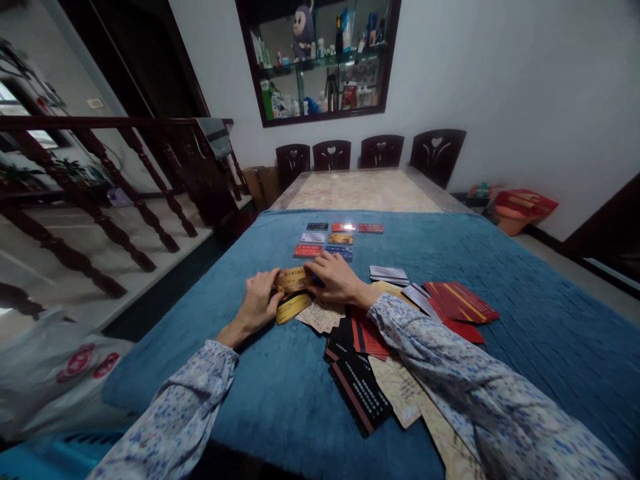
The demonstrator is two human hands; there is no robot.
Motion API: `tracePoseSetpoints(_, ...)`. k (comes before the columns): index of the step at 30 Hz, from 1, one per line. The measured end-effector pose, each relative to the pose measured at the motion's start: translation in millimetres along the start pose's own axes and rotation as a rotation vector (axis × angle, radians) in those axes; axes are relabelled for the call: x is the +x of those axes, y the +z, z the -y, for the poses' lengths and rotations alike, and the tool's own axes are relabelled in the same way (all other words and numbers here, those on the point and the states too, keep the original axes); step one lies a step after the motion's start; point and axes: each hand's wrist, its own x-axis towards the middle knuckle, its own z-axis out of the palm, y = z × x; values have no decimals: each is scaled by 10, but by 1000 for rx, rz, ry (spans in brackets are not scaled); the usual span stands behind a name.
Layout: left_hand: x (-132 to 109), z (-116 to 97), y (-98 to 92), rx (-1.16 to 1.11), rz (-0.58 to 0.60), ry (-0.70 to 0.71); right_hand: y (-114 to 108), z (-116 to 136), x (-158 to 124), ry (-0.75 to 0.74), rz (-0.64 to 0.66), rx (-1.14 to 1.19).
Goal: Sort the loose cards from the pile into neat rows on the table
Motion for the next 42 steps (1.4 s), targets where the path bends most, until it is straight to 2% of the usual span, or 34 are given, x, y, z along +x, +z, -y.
tracePoseSetpoints(10, 189, -22, -153, 44, 138, 18, -127, -38, 86, 9, 97, -17)
tracePoseSetpoints(17, 410, -24, -185, 31, 221, 45, -206, -171, 100, 33, 119, -24)
tracePoseSetpoints(31, 1044, -173, -8, -51, 295, 126, -361, -622, -23, 151, 123, -42)
tracePoseSetpoints(42, 1611, -285, 219, -19, 361, 102, -427, -985, -27, 210, 155, -31)
